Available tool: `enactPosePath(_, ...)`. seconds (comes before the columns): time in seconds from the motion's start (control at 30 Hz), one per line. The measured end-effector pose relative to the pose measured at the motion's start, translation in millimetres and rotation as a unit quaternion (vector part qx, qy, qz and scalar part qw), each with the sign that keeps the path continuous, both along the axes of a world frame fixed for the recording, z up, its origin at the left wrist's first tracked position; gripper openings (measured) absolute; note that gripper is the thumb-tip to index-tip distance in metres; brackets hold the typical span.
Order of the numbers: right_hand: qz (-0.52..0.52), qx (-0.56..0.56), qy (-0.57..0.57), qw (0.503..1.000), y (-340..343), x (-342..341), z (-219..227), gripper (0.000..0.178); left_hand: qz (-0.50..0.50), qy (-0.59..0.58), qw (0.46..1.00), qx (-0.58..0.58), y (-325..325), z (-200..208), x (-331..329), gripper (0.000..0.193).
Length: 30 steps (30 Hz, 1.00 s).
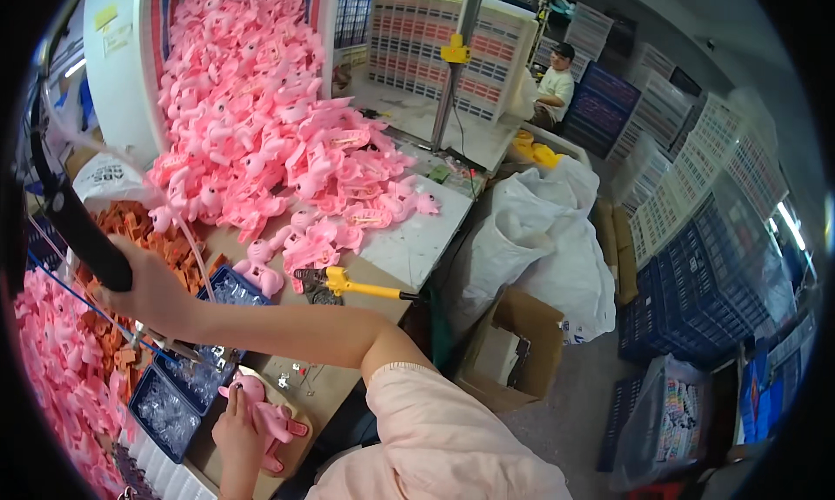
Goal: Assembling pink plastic toy unicorns by soldering wires, gluing components, and fitting shells together.
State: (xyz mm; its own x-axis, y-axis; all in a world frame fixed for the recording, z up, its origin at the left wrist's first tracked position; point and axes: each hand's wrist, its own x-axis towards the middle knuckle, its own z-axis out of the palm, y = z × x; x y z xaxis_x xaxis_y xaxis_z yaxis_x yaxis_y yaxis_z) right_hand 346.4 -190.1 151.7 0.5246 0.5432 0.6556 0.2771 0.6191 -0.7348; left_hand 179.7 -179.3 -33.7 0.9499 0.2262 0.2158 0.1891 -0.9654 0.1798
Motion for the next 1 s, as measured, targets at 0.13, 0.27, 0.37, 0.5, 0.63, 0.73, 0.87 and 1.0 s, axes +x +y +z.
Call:
enactPosePath(0.13, -0.013, -0.046, -0.006, 0.999, -4, 3, -7, 0.04, 0.01, -0.048, 0.998, 0.047, 0, -14, 0, 0.044)
enactPosePath(0.27, -0.008, -0.047, -0.014, 0.999, -3, 3, -6, 0.042, 0.003, -0.069, 0.997, 0.04, -3, -8, 1, 0.042)
enactPosePath(0.37, 0.004, -0.052, -0.019, 0.998, 1, 4, -8, 0.043, 0.008, -0.049, 0.998, 0.027, -3, -5, 1, 0.042)
enactPosePath(0.5, 0.011, -0.086, -0.026, 0.996, 2, 0, -5, 0.048, 0.007, -0.056, 0.998, 0.038, -2, -8, -1, 0.043)
enactPosePath(0.63, 0.026, -0.018, -0.044, 0.999, 12, 7, -3, 0.052, 0.007, -0.054, 0.997, 0.054, -3, -9, -1, 0.043)
enactPosePath(0.73, 0.057, -0.066, -0.055, 0.995, 7, 14, 1, 0.052, 0.003, -0.061, 0.997, 0.055, -5, -9, 0, 0.043)
enactPosePath(0.87, 0.073, -0.105, -0.06, 0.99, 2, 14, 6, 0.045, 0.028, -0.031, 0.998, 0.036, -9, -4, 3, 0.042)
enactPosePath(1.0, 0.075, -0.11, -0.05, 0.99, 3, 10, 8, 0.04, 0.013, -0.064, 0.996, 0.059, -4, -7, 0, 0.042)
